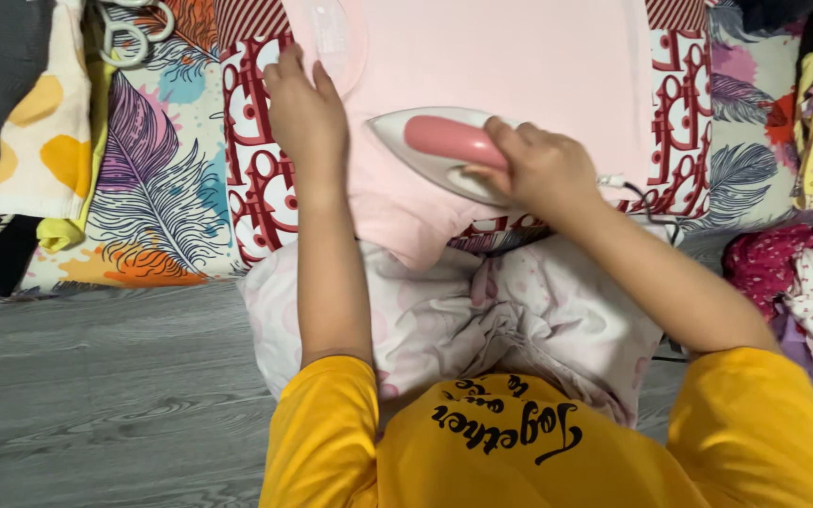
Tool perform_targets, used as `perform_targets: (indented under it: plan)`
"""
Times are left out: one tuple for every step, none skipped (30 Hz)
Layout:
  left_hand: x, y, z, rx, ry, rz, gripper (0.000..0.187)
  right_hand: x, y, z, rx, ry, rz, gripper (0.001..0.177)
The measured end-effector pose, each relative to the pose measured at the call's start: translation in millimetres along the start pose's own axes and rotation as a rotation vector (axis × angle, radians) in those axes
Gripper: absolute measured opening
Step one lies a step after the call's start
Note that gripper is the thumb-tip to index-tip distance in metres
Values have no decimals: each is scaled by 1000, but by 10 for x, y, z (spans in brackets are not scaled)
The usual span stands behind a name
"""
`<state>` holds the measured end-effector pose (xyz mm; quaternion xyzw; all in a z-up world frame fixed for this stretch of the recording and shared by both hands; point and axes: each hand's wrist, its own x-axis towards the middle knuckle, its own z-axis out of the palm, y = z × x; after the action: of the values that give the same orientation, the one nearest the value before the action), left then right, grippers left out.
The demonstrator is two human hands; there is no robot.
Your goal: The person irons a light pink short-sleeved shirt on a patterned cushion. They repeatedly smooth the fabric, move the iron across the front and back, and flip the shirt to iron both sides.
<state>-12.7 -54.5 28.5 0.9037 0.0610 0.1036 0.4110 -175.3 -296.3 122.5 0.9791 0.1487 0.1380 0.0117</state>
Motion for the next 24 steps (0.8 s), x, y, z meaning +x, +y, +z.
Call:
perform_targets:
  plan:
    - [-9,18,-16,21,14,19,33,-7,74,8,-12,-15,12,60]
    - [-16,26,-30,42,28,37,32,-42,164,11,-4,-39,66,61]
    - [-8,36,-36,61,43,55,31,-90,291,-6,2,-62,118,61]
    - [11,41,-39,64,38,45,30,-144,439,-24,8,-85,171,62]
    - [19,42,-32,66,29,36,29,-214,609,-48,-52,-162,281,61]
    - [24,43,-22,68,20,26,27,-291,803,-77,-112,-238,391,60]
    - [27,39,-18,72,19,26,27,-368,1006,-97,-91,-216,475,60]
    - [26,39,-13,76,19,26,27,-457,1211,-116,-69,-194,559,61]
    - [33,42,-14,80,20,28,27,-560,1398,-122,-31,-181,643,59]
    - [33,44,-21,70,26,41,28,-667,1589,-139,8,-167,727,58]
    - [26,43,-36,60,34,54,29,-772,1771,-170,-3,-140,691,54]
    - [21,45,-54,50,42,67,31,-864,1905,-178,-15,-112,655,50]
    - [23,53,-69,57,31,51,33,-905,1994,-152,-27,-84,616,47]
    - [29,65,-81,63,19,36,35,-909,2048,-139,7,-90,596,48]
    - [38,82,-83,69,8,22,37,-889,2079,-169,41,-94,577,48]
    - [48,97,-79,87,53,45,39,-833,2067,-199,74,-99,558,49]
    - [48,103,-67,106,94,69,42,-733,2002,-191,154,-91,534,52]
    - [45,108,-46,126,136,93,45,-575,1910,-159,235,-83,510,55]
    - [50,112,-30,184,170,125,45,-373,1785,-113,319,-73,482,58]
    - [47,125,-3,243,204,157,45,-156,1642,-79,310,-152,448,59]
    - [60,126,12,306,242,188,45,98,1486,-30,304,-228,410,60]
    - [60,129,29,294,224,174,43,333,1335,-1,265,-204,309,60]
    - [42,132,46,283,203,163,42,542,1179,41,227,-178,213,59]
    - [35,124,48,271,183,151,41,786,1048,107,199,-152,159,59]
